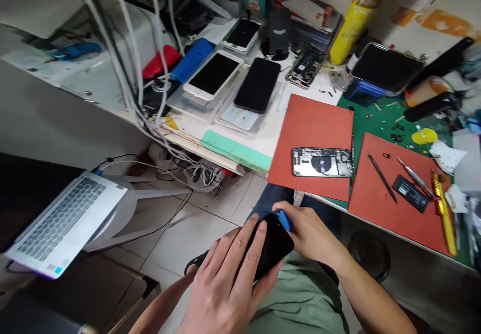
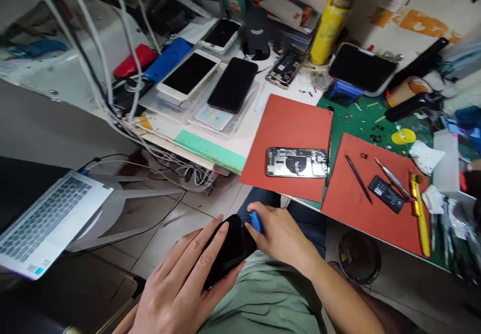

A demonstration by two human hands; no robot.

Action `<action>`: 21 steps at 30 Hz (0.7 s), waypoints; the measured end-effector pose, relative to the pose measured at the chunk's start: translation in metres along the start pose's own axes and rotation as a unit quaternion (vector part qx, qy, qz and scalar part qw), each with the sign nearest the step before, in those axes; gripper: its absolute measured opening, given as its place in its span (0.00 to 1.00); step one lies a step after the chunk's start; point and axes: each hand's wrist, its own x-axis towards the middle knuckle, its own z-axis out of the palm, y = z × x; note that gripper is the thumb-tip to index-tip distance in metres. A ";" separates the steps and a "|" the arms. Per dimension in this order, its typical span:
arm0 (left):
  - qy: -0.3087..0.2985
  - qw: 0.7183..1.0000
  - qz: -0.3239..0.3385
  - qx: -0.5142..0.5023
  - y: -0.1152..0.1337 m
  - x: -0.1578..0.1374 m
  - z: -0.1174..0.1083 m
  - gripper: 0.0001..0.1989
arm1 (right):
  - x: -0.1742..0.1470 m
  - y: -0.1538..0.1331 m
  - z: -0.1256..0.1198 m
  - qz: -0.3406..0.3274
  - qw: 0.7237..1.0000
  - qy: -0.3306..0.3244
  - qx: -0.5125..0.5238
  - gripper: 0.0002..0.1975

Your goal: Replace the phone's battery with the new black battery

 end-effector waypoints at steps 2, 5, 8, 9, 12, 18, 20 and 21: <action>-0.020 0.999 0.042 -0.017 0.004 0.005 0.002 0.38 | 0.010 -0.005 -0.007 -0.023 0.992 -0.065 -0.104 0.14; -0.045 0.994 0.091 -0.032 0.010 0.012 0.007 0.32 | 0.017 -0.007 -0.016 -0.045 0.973 -0.110 -0.197 0.15; -0.058 0.991 0.116 -0.037 0.015 0.017 0.011 0.27 | 0.015 -0.004 -0.019 -0.064 0.963 -0.115 -0.234 0.11; -0.064 0.990 0.123 -0.037 0.016 0.019 0.013 0.26 | 0.013 -0.002 -0.019 -0.070 0.962 -0.108 -0.240 0.09; -0.077 0.986 0.141 -0.035 0.019 0.024 0.015 0.25 | 0.007 0.005 -0.017 -0.087 0.962 -0.072 -0.247 0.06; -0.092 0.983 0.152 -0.037 0.026 0.031 0.015 0.23 | -0.002 0.019 -0.015 -0.128 0.967 -0.039 -0.215 0.03; -0.096 0.982 0.157 -0.034 0.027 0.032 0.014 0.24 | -0.003 0.022 -0.015 -0.135 0.968 -0.033 -0.211 0.04; -0.097 0.982 0.160 -0.034 0.028 0.033 0.013 0.24 | -0.004 0.023 -0.014 -0.137 0.967 -0.031 -0.211 0.05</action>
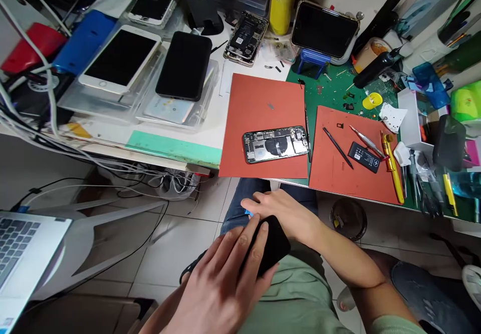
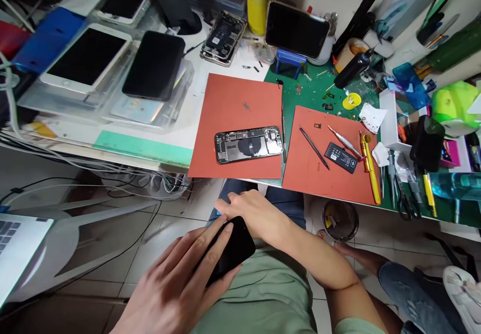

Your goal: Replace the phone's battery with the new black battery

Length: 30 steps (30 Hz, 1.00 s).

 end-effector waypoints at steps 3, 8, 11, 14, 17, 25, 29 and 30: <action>-0.001 1.000 0.003 0.001 0.000 0.002 -0.002 0.24 | -0.001 0.001 0.002 -0.001 1.000 0.003 -0.005 0.06; -0.025 1.000 -0.002 0.018 0.001 0.006 -0.002 0.26 | -0.001 0.000 0.005 0.005 1.000 -0.005 -0.017 0.06; -0.041 0.999 -0.003 0.033 0.003 0.006 0.001 0.27 | -0.002 0.001 0.006 0.001 1.000 0.000 -0.010 0.07; -0.049 0.998 -0.005 0.031 0.004 0.005 0.004 0.27 | -0.004 0.003 0.006 -0.005 1.000 -0.011 -0.010 0.12; -0.051 0.998 0.001 0.024 0.003 0.003 0.005 0.28 | -0.004 0.004 0.005 -0.004 1.000 -0.022 -0.007 0.13; -0.062 0.998 0.000 0.018 0.002 0.006 0.003 0.28 | 0.000 0.000 -0.001 0.001 0.999 -0.052 -0.004 0.11; -0.051 0.999 -0.013 0.012 0.004 0.009 0.001 0.28 | 0.000 -0.001 -0.002 -0.007 0.999 -0.046 0.016 0.08; -0.047 0.999 -0.015 0.010 0.004 0.009 0.001 0.27 | 0.000 -0.001 -0.001 -0.008 0.999 -0.045 0.021 0.08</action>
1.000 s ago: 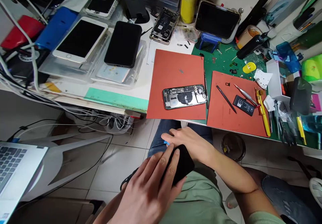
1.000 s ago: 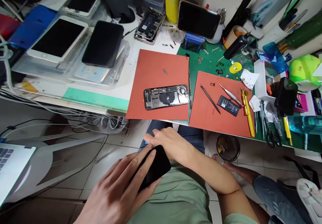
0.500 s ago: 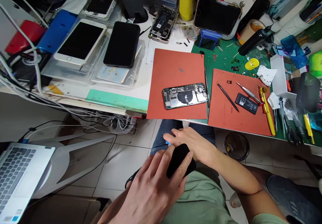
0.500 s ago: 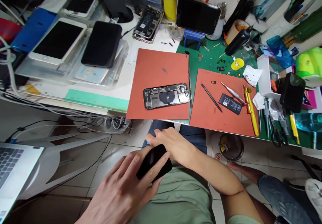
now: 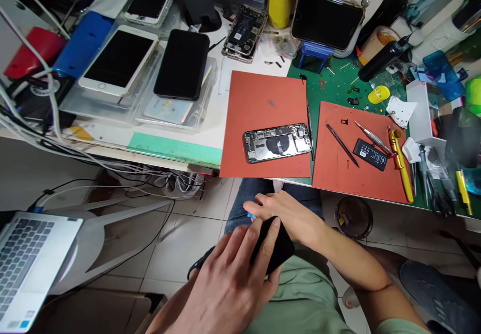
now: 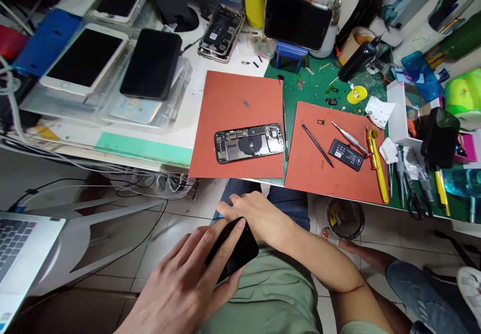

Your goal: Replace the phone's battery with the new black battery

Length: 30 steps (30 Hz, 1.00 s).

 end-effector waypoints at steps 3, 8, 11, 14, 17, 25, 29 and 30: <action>0.005 1.000 -0.002 -0.002 0.001 0.000 0.000 0.27 | 0.000 -0.001 0.000 0.003 1.000 0.003 0.012 0.05; -0.005 1.000 0.006 0.009 -0.001 -0.005 0.003 0.26 | 0.001 -0.001 0.000 0.007 1.000 -0.003 -0.007 0.07; -0.013 1.000 0.012 0.012 -0.002 -0.011 0.004 0.27 | 0.001 0.001 0.003 0.000 1.000 0.004 -0.017 0.13; -0.035 0.999 0.012 0.015 -0.004 -0.015 0.004 0.33 | -0.001 0.002 0.005 -0.001 1.000 0.005 -0.004 0.19; -0.046 0.999 0.023 0.014 -0.004 -0.016 0.005 0.36 | -0.002 0.002 0.005 -0.001 1.000 0.000 0.013 0.20; -0.002 0.994 -0.036 -0.106 -0.014 -0.010 -0.002 0.27 | -0.007 0.000 0.009 0.088 0.989 0.016 0.116 0.14; 0.042 0.895 -0.241 -0.374 -0.035 -0.022 0.002 0.27 | -0.036 0.000 0.018 0.109 0.958 0.063 0.259 0.27; 0.069 0.834 -0.307 -0.454 -0.039 -0.026 0.006 0.26 | -0.046 -0.001 0.019 0.103 0.950 0.085 0.281 0.27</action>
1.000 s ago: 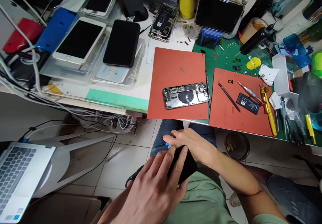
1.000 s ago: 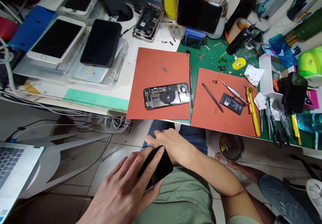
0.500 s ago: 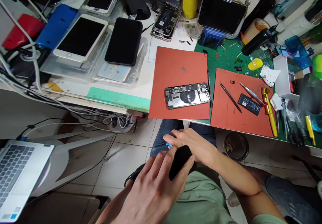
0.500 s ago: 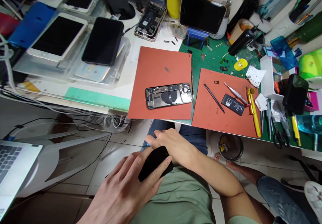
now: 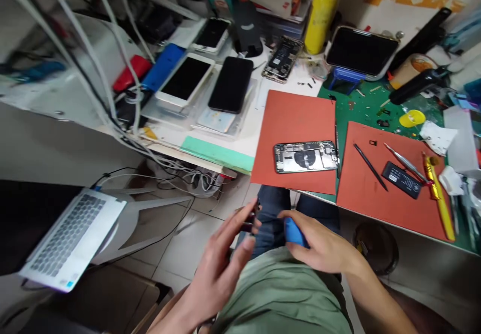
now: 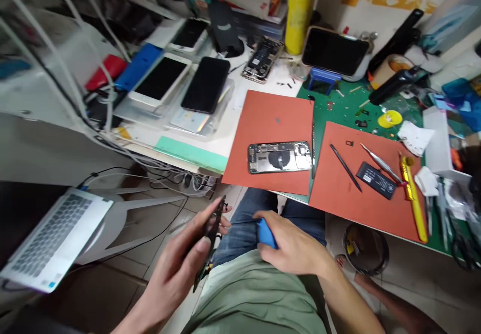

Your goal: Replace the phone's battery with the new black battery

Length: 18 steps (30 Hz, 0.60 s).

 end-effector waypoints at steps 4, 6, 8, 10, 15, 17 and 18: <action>0.042 0.917 -0.215 -0.332 -0.016 -0.003 0.006 0.37 | -0.029 -0.011 0.004 -0.086 0.957 0.206 0.188 0.24; 0.041 0.884 -0.248 -0.394 -0.017 -0.006 0.015 0.40 | -0.029 -0.023 0.012 -0.144 0.896 0.348 0.235 0.25; 0.051 0.875 -0.257 -0.407 -0.016 -0.012 0.025 0.39 | -0.020 -0.034 0.023 -0.179 0.855 0.429 0.230 0.29; 0.074 0.871 -0.273 -0.402 -0.017 -0.017 0.033 0.38 | -0.005 -0.040 0.034 -0.203 0.844 0.448 0.214 0.30; 0.139 0.876 -0.279 -0.367 -0.033 -0.028 0.044 0.38 | 0.024 -0.038 0.049 -0.209 0.841 0.461 0.190 0.27; 0.143 0.880 -0.278 -0.359 -0.039 -0.030 0.045 0.36 | 0.028 -0.037 0.051 -0.216 0.831 0.488 0.159 0.25; 0.142 0.881 -0.278 -0.356 -0.040 -0.031 0.045 0.36 | 0.029 -0.037 0.051 -0.224 0.823 0.503 0.142 0.25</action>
